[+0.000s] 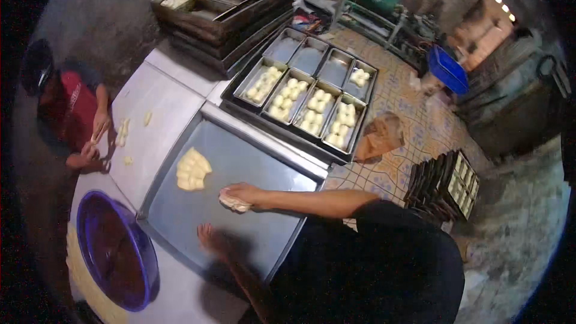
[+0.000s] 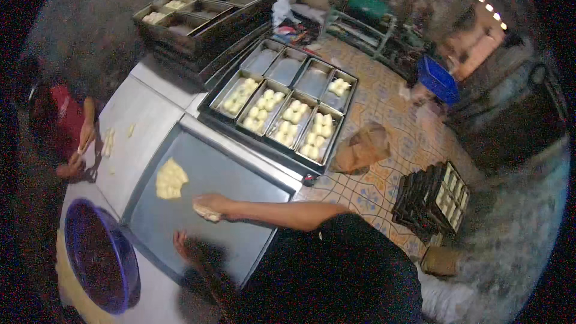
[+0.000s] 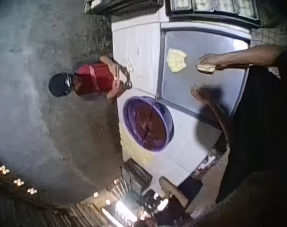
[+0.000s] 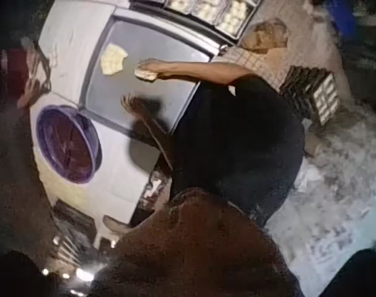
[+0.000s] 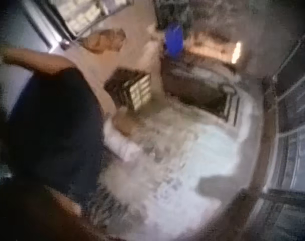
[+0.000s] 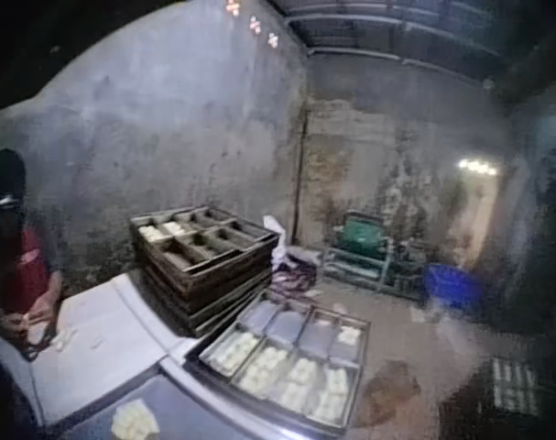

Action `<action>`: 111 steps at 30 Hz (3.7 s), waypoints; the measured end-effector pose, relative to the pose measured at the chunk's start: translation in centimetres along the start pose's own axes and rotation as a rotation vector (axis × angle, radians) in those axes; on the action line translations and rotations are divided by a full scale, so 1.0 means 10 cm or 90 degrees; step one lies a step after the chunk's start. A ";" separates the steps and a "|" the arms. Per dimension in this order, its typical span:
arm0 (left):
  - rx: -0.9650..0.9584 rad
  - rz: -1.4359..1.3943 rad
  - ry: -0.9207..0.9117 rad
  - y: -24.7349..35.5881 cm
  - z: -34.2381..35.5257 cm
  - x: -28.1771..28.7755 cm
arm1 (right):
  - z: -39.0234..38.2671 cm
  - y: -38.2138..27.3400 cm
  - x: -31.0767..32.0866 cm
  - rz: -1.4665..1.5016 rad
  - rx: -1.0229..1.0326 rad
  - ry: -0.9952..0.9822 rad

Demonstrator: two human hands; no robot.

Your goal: The person fills and shapes dough pieces with chocolate paste by hand, placing them onto metal trays and into baking tins. The person then transports baking trays across the room and arranges dough pastries onto a tray.

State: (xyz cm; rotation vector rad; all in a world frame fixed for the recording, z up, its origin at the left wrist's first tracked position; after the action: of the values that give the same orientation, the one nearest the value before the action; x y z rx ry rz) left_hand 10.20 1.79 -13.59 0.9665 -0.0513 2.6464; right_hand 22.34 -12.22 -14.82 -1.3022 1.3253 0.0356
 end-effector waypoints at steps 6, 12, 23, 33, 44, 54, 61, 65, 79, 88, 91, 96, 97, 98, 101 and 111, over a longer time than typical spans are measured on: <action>0.475 -0.301 -0.108 -0.58 -0.48 -0.32 | -1.64 -1.71 0.61 0.362 0.218 0.057; 0.695 -0.468 -0.139 -0.43 -0.11 -0.05 | -2.81 -3.15 2.46 0.010 0.421 0.638; 0.745 -0.354 -0.131 0.02 0.10 -0.02 | -3.52 -3.92 4.42 -0.274 0.483 0.616; 0.459 -0.490 -0.426 2.76 2.43 -1.41 | -3.13 -4.65 3.71 -0.957 0.130 0.628; -0.175 -0.252 -0.476 5.39 3.14 -3.18 | -2.69 -4.43 3.85 -1.067 0.335 0.434; -0.202 -0.220 -0.551 5.65 3.25 -3.51 | -3.14 -4.38 3.70 -0.966 0.398 0.448; -0.196 -0.272 -0.409 5.52 3.36 -3.13 | -3.02 -4.21 3.64 -1.152 0.361 0.392; -0.218 -0.254 -0.391 5.32 3.21 -2.89 | -3.07 -4.15 3.63 -1.189 0.259 0.383; -0.033 -0.384 -0.354 3.47 2.53 -1.63 | -3.07 -3.69 2.91 -1.208 0.306 0.439; 0.735 -0.340 0.030 0.15 0.16 0.43 | -1.58 -1.56 -0.11 -0.727 0.211 0.031; 0.868 -0.274 0.025 -0.21 -0.09 0.70 | -0.74 -1.12 -0.25 -0.685 0.245 0.022; 0.714 -0.235 -0.029 -0.14 0.23 1.07 | 0.62 -1.22 -0.33 -0.860 0.441 0.161; 0.712 -0.246 -0.045 -0.12 0.23 1.02 | 0.84 -1.31 -0.34 -0.883 0.427 0.158; 0.710 -0.253 -0.056 -0.11 0.23 1.00 | 1.06 -1.39 -0.39 -0.906 0.415 0.151; 0.689 -0.329 -0.097 -0.03 0.40 0.94 | 1.39 -1.33 -0.48 -0.956 0.322 0.120; 0.717 -0.546 -0.022 0.17 0.65 0.65 | -0.33 -2.49 -0.75 -0.104 0.504 0.037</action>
State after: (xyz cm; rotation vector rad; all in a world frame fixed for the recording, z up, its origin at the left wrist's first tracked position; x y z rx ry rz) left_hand 9.00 1.16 -4.32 0.9555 1.5734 1.7010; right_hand 34.00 -18.98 7.71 -0.7234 1.0990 -0.5891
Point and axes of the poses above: each hand's wrist, its own z-axis towards the middle knuckle, its own x-axis out of the back of the hand, y = z × x, the point moved 10 cm from there along z, towards the middle knuckle, and after that the axes turned 9 degrees about z, right-handed, at the moved point
